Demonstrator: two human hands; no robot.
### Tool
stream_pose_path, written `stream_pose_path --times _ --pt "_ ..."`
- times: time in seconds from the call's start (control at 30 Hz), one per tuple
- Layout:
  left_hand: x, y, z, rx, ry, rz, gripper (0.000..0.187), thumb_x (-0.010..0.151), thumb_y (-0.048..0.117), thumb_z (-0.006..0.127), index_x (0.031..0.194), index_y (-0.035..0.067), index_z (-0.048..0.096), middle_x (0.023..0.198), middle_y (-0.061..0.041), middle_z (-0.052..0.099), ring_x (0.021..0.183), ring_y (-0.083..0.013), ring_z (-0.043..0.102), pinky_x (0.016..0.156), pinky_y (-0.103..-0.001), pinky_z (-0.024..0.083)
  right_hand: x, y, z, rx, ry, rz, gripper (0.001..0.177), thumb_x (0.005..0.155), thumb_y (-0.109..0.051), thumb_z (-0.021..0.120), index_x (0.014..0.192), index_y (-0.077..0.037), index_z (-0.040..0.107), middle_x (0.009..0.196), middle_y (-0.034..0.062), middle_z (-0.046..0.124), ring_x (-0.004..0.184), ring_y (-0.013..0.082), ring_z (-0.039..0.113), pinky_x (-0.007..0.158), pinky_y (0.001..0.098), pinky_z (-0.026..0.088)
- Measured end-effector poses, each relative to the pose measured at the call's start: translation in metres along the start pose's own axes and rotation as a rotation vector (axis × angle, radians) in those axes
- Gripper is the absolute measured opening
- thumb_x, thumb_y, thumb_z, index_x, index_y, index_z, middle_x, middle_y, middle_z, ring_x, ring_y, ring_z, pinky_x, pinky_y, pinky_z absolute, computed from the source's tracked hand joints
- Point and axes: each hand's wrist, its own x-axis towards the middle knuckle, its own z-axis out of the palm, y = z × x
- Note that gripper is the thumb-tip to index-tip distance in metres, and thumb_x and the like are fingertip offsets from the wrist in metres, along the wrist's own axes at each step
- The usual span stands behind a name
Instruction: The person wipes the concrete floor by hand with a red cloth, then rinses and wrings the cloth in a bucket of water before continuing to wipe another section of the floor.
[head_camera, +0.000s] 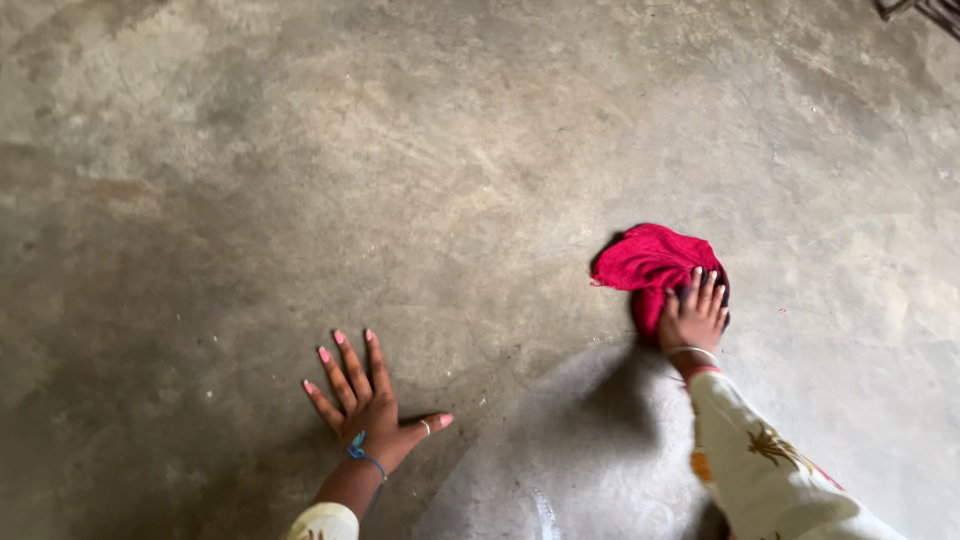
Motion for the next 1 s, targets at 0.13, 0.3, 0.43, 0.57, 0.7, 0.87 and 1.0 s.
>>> stream_pose_path --times 0.13,0.3,0.43,0.57,0.7,0.87,1.0 --pt "-0.001 0.001 0.01 -0.01 0.064 -0.01 0.162 0.049 0.078 0.087 0.159 0.018 -0.016 0.166 -0.019 -0.027 0.153 -0.0398 -0.029 0.116 -0.067 -0.018 -0.058 -0.141 0.027 -0.329 0.037 -0.481 0.069 0.098 -0.042 0.051 0.154 -0.003 0.042 0.169 0.02 0.021 0.157 0.0404 0.013 0.123 0.0648 0.004" --pt "-0.004 0.008 -0.006 0.106 -0.074 -0.134 0.162 0.052 0.078 0.088 0.164 0.02 -0.013 0.171 -0.015 -0.024 0.158 -0.0374 -0.023 0.12 -0.064 -0.015 -0.144 -0.339 -0.037 0.159 -0.369 -1.025 0.07 0.099 -0.046 0.052 0.151 0.0 0.047 0.163 0.0221 0.031 0.152 0.0417 0.02 0.12 0.0568 0.012" --pt "-0.005 0.009 -0.015 0.0 -0.085 -0.136 0.161 0.05 0.08 0.088 0.162 0.022 -0.012 0.171 -0.013 -0.024 0.157 -0.0357 -0.025 0.12 -0.062 -0.017 -0.074 -0.354 -0.05 0.178 -0.585 -1.332 0.067 0.099 -0.046 0.058 0.151 -0.004 0.046 0.164 0.0184 0.036 0.154 0.0375 0.029 0.125 0.0547 0.018" --pt "0.003 0.004 -0.004 0.003 -0.088 -0.159 0.161 0.047 0.084 0.085 0.163 0.027 -0.012 0.172 -0.013 -0.023 0.157 -0.0338 -0.026 0.122 -0.06 -0.016 0.032 -0.305 -0.041 0.267 -0.404 -1.328 0.063 0.094 -0.038 0.069 0.15 -0.016 0.05 0.159 0.0128 0.046 0.151 0.0363 0.036 0.123 0.057 0.022" --pt "0.018 -0.009 0.017 -0.131 0.259 -0.024 0.175 0.023 0.081 0.087 0.163 0.034 -0.007 0.17 -0.009 -0.02 0.149 -0.0319 -0.026 0.113 -0.063 -0.018 0.159 -0.175 -0.024 -0.023 -0.315 -1.094 0.075 0.088 -0.044 0.07 0.15 -0.011 0.045 0.154 0.0171 0.046 0.146 0.0383 0.036 0.118 0.0563 0.028" --pt "0.019 0.002 0.016 0.289 -0.176 -0.304 0.169 0.046 0.091 0.084 0.166 0.025 -0.015 0.172 -0.017 -0.028 0.156 -0.0365 -0.029 0.118 -0.058 -0.018 0.217 0.048 -0.019 -0.059 -0.171 -0.4 0.077 0.101 -0.043 0.048 0.167 -0.014 0.02 0.172 0.0237 0.017 0.154 0.0467 0.017 0.118 0.0648 0.019" --pt "0.021 0.015 0.005 0.394 -0.197 -0.366 0.168 0.048 0.092 0.084 0.167 0.024 -0.014 0.172 -0.017 -0.027 0.156 -0.0368 -0.028 0.119 -0.059 -0.014 0.194 0.018 0.044 -0.238 0.297 -0.239 0.076 0.107 -0.053 0.055 0.166 -0.008 0.036 0.167 0.0258 0.034 0.154 0.0493 0.026 0.121 0.0676 0.014"
